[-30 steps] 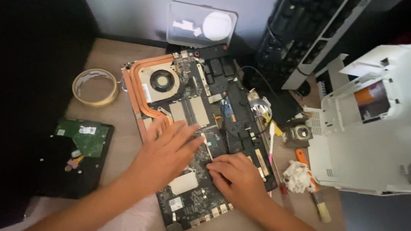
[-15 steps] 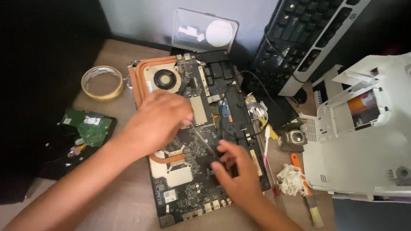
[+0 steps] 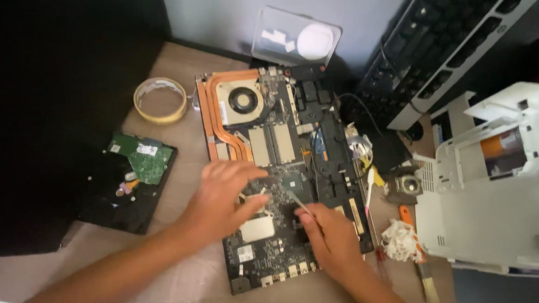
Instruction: Cleaning a laptop motherboard with a brush and manipulating internal components with a tool
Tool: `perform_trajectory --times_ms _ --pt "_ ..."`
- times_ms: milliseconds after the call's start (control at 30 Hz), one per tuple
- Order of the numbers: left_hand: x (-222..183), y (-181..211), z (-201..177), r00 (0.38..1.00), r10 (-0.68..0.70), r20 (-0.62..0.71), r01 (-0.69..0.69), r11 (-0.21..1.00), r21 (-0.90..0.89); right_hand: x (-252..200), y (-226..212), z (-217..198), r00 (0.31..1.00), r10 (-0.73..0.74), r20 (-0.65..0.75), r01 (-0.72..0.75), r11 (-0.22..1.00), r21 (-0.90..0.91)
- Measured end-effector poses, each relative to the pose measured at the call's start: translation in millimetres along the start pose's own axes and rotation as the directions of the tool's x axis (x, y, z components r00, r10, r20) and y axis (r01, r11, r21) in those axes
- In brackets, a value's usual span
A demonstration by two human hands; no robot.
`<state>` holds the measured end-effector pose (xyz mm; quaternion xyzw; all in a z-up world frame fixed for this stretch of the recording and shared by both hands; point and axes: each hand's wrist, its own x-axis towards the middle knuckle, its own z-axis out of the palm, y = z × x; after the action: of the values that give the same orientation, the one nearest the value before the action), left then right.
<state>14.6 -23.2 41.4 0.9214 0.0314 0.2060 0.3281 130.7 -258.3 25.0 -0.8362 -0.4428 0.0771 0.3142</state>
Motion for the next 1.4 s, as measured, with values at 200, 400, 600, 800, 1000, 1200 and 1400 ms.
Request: perform_trajectory --times_ms 200,400,600,800,1000,1200,1400 --pt "-6 -18 11 0.990 0.136 0.041 -0.139 0.989 0.060 -4 17 6 0.992 0.068 -0.103 -0.047 0.979 0.196" --pt "-5 -27 13 0.979 0.200 -0.032 -0.200 0.980 0.013 5 8 -3 0.967 0.025 -0.252 0.028 0.978 0.205" --pt "-4 -22 9 0.979 0.198 -0.056 -0.198 0.980 0.002 7 2 -2 0.970 0.081 -0.229 -0.017 0.963 0.268" --pt "-4 -20 10 0.981 0.186 -0.055 -0.186 0.983 0.003 4 1 -1 0.974 0.049 -0.222 0.029 0.942 0.334" --pt "-5 -21 10 0.976 0.204 -0.075 -0.205 0.979 -0.001 6 -2 -3 0.967 -0.071 -0.245 0.142 0.948 0.286" --pt "-5 -21 9 0.973 0.213 -0.084 -0.213 0.977 0.009 8 -6 -3 0.968 -0.073 -0.240 0.143 0.947 0.287" --pt "-3 -19 6 0.971 0.235 -0.042 -0.234 0.971 0.041 8 -5 -4 0.972 -0.068 -0.226 0.130 0.954 0.271"
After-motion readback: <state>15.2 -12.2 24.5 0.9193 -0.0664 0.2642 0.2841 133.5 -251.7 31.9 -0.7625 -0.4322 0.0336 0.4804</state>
